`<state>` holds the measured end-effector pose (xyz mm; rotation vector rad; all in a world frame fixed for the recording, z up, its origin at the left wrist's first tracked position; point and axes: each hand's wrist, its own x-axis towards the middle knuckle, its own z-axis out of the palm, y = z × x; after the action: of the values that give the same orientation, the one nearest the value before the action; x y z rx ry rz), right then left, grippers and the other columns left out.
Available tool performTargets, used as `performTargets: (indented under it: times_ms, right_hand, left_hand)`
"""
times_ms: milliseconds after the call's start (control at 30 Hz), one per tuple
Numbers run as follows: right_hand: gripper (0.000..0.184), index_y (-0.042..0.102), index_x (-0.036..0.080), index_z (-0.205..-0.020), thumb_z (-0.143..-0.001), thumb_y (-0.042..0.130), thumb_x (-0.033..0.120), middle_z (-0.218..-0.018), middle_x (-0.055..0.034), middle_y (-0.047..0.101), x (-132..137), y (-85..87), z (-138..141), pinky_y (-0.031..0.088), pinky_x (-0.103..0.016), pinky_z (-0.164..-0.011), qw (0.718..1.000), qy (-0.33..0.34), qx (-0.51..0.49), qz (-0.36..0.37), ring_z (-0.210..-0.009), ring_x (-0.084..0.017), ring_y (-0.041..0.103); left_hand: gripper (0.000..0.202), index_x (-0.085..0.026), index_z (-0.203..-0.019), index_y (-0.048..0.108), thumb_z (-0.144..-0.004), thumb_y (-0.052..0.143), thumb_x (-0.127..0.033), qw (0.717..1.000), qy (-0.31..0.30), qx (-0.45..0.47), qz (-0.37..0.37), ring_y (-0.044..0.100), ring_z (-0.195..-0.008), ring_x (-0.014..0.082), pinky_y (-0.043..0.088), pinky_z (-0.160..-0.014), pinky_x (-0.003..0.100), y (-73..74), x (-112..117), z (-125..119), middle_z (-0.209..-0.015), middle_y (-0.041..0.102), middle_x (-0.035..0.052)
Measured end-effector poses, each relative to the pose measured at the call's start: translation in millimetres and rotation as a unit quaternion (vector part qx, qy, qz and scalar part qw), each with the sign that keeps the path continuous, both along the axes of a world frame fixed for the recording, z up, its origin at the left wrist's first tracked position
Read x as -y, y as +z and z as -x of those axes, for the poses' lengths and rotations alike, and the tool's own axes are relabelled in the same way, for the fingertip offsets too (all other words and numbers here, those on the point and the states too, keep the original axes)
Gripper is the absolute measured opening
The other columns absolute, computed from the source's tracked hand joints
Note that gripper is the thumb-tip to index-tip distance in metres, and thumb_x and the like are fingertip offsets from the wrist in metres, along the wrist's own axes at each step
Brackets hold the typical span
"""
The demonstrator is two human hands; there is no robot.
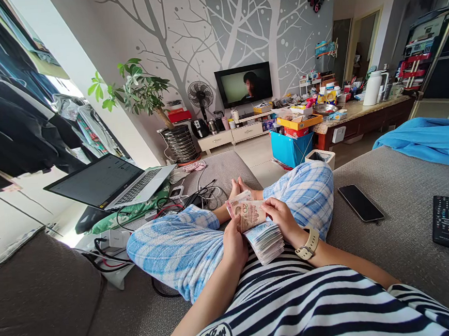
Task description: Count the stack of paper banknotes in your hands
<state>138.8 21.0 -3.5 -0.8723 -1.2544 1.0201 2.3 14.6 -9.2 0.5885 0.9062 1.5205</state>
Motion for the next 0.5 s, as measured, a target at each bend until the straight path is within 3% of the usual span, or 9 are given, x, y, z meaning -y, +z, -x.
performTargets:
  times_ms: [267,500]
  right_hand:
    - [0.030,0.053,0.020,-0.066,-0.081,0.058,0.046,-0.054,0.0047,0.039,2.0,0.0,-0.4,0.027,-0.026,-0.050,1.000,0.017,-0.017,-0.001,-0.051,-0.012,0.034]
    - [0.028,0.054,0.020,-0.068,-0.082,0.058,0.044,-0.056,0.0048,0.040,0.9,-3.3,-0.2,0.027,-0.026,-0.049,0.999,0.029,-0.028,-0.004,-0.051,-0.011,0.034]
  left_hand:
    - [0.027,-0.013,-0.090,0.071,-0.079,0.059,-0.034,1.000,0.004,-0.014,0.008,0.069,-0.093,0.0324,0.053,-0.084,0.041,-4.9,-3.0,2.2,-0.083,0.074,0.0124]
    - [0.026,-0.013,-0.095,0.070,-0.081,0.058,-0.031,1.000,0.009,-0.008,-0.006,0.069,-0.093,0.0313,0.053,-0.084,0.040,-8.0,-5.1,1.7,-0.084,0.074,0.0115]
